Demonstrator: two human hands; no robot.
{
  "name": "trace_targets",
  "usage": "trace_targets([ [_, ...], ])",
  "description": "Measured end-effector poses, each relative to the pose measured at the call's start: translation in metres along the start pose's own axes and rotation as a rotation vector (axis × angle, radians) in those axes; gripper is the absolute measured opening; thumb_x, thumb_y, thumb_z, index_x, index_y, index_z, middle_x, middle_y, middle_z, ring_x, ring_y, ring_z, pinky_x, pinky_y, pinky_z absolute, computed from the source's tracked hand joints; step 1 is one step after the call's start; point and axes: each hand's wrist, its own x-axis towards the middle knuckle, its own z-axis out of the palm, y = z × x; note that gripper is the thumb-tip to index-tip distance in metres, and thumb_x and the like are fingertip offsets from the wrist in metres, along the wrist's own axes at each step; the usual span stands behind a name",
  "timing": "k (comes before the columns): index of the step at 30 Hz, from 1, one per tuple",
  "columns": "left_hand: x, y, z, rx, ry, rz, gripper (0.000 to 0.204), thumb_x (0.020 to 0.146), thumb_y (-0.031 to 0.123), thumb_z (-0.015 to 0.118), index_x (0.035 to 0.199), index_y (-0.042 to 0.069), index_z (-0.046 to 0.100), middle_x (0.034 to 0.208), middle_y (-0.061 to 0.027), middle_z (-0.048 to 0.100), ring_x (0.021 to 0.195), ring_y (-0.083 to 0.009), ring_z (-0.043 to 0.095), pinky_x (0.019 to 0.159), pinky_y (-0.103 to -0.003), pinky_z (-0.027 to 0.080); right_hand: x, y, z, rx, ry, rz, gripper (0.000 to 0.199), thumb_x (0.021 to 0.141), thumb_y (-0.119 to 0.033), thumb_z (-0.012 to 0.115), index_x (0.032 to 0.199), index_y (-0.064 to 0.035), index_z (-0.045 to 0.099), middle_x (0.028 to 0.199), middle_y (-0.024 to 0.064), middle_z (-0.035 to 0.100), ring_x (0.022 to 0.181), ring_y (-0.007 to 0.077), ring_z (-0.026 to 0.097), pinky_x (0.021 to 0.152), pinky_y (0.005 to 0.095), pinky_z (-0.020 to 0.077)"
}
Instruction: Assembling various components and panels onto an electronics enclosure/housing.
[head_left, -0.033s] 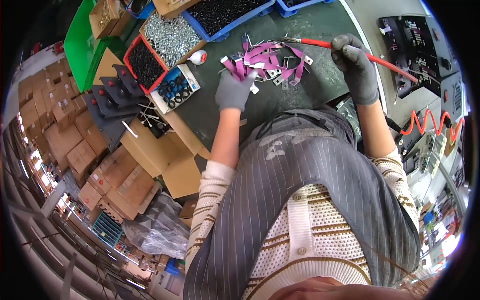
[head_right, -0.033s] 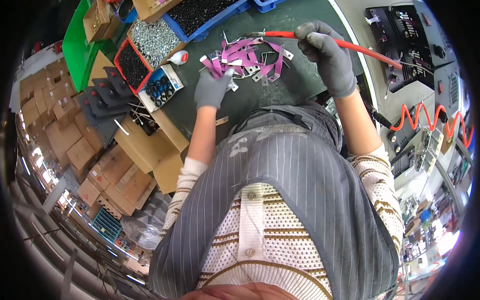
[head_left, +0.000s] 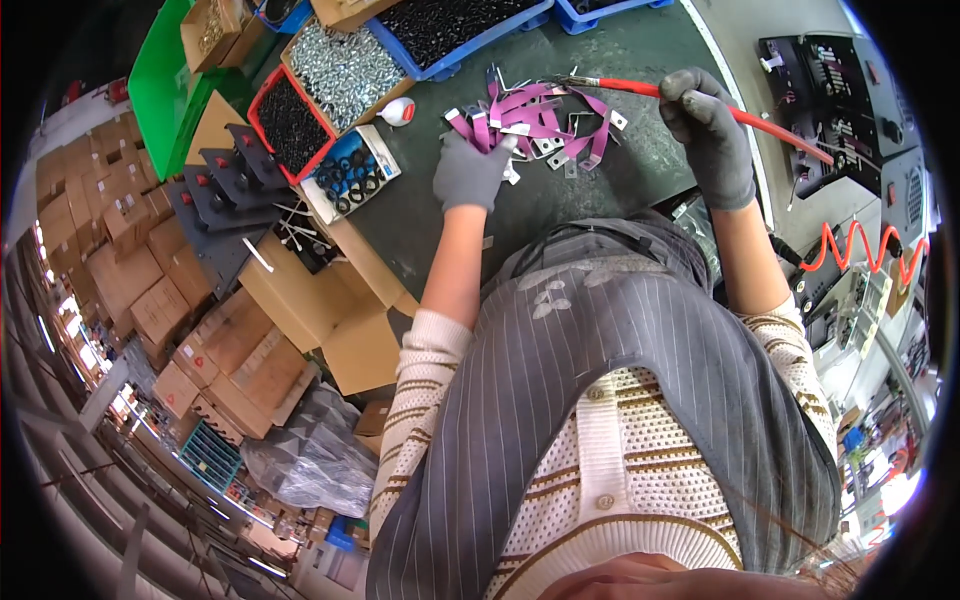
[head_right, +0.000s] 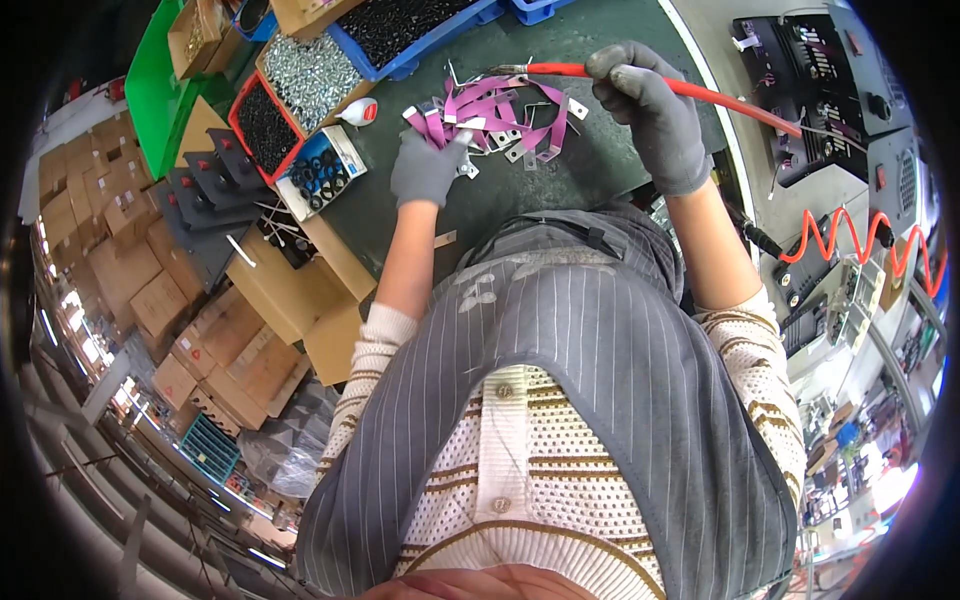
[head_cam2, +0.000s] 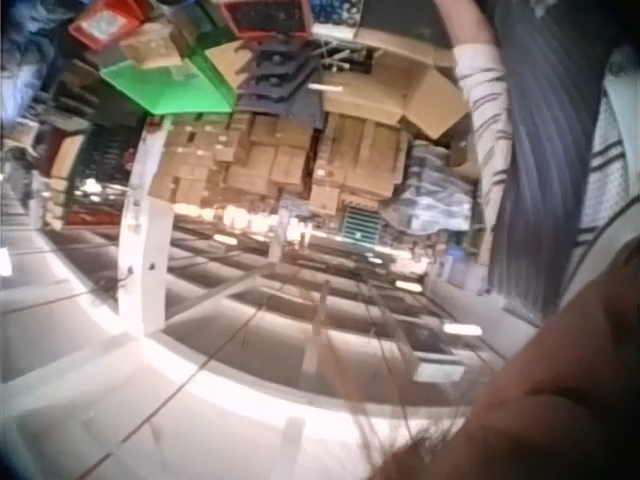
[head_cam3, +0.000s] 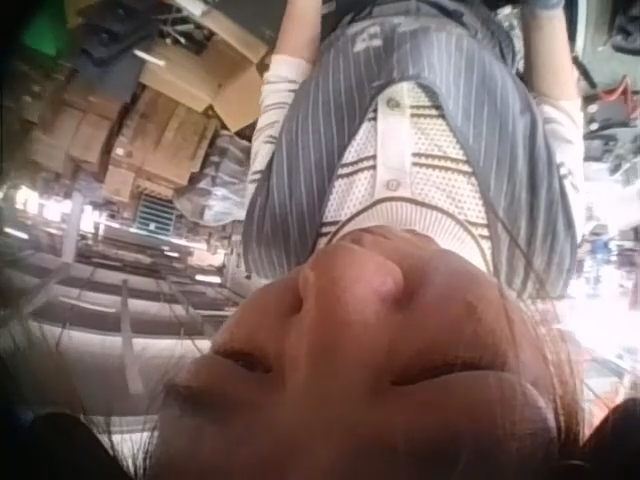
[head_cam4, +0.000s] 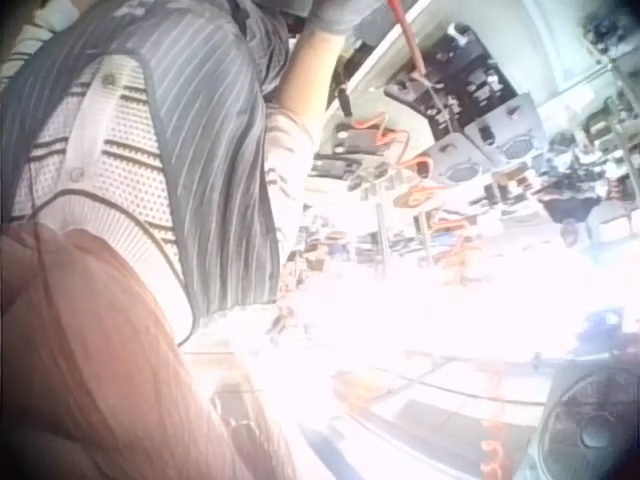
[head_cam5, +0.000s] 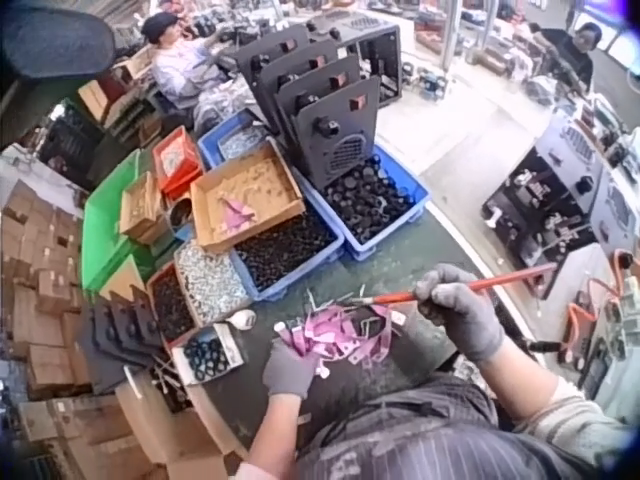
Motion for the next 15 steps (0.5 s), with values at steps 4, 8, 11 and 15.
trace_targets([
  [4,0.012,0.003,-0.002,0.026,-0.045,-0.028,0.064,0.069,0.045,0.071,0.106,-0.001,0.047,0.099,-0.0224,0.062,0.094,-0.0351,0.061,0.079,-0.043,0.048,-0.002,0.006,0.006,-0.007,-0.065,0.021,0.023,0.079,-0.019,0.048,0.09,-0.0024,0.06,0.073,0.0008,0.053,0.063,0.0065,0.044,0.055,0.0186,0.0319],
  [8,0.017,-0.019,-0.003,-0.065,-0.043,0.048,0.048,0.071,0.037,0.066,0.103,0.004,0.052,0.099,-0.0226,0.062,0.091,-0.0373,0.061,0.08,-0.044,0.047,-0.006,0.006,0.003,-0.012,0.025,0.032,0.024,0.079,-0.02,0.048,0.09,-0.0024,0.059,0.072,0.0006,0.052,0.063,0.0067,0.044,0.055,0.0189,0.0321],
  [11,0.017,-0.058,0.007,-0.46,-0.006,0.089,0.037,0.073,0.02,0.066,0.105,0.005,0.053,0.092,-0.0145,0.062,0.081,-0.026,0.063,0.067,-0.035,0.051,-0.008,0.005,-0.004,-0.001,0.03,0.032,0.024,0.078,-0.02,0.048,0.09,-0.0023,0.059,0.073,0.0008,0.052,0.064,0.0069,0.044,0.055,0.019,0.0321],
  [15,-0.018,-0.039,-0.022,-1.027,-0.1,0.102,0.027,0.078,0.005,0.063,0.102,0.004,0.052,0.077,-0.0044,0.056,0.066,-0.0107,0.057,0.051,-0.022,0.046,-0.01,0.01,-0.012,0.025,0.062,0.05,0.027,0.079,-0.022,0.047,0.092,-0.0018,0.059,0.072,0.0018,0.052,0.063,0.0074,0.045,0.054,0.0197,0.0325],
])
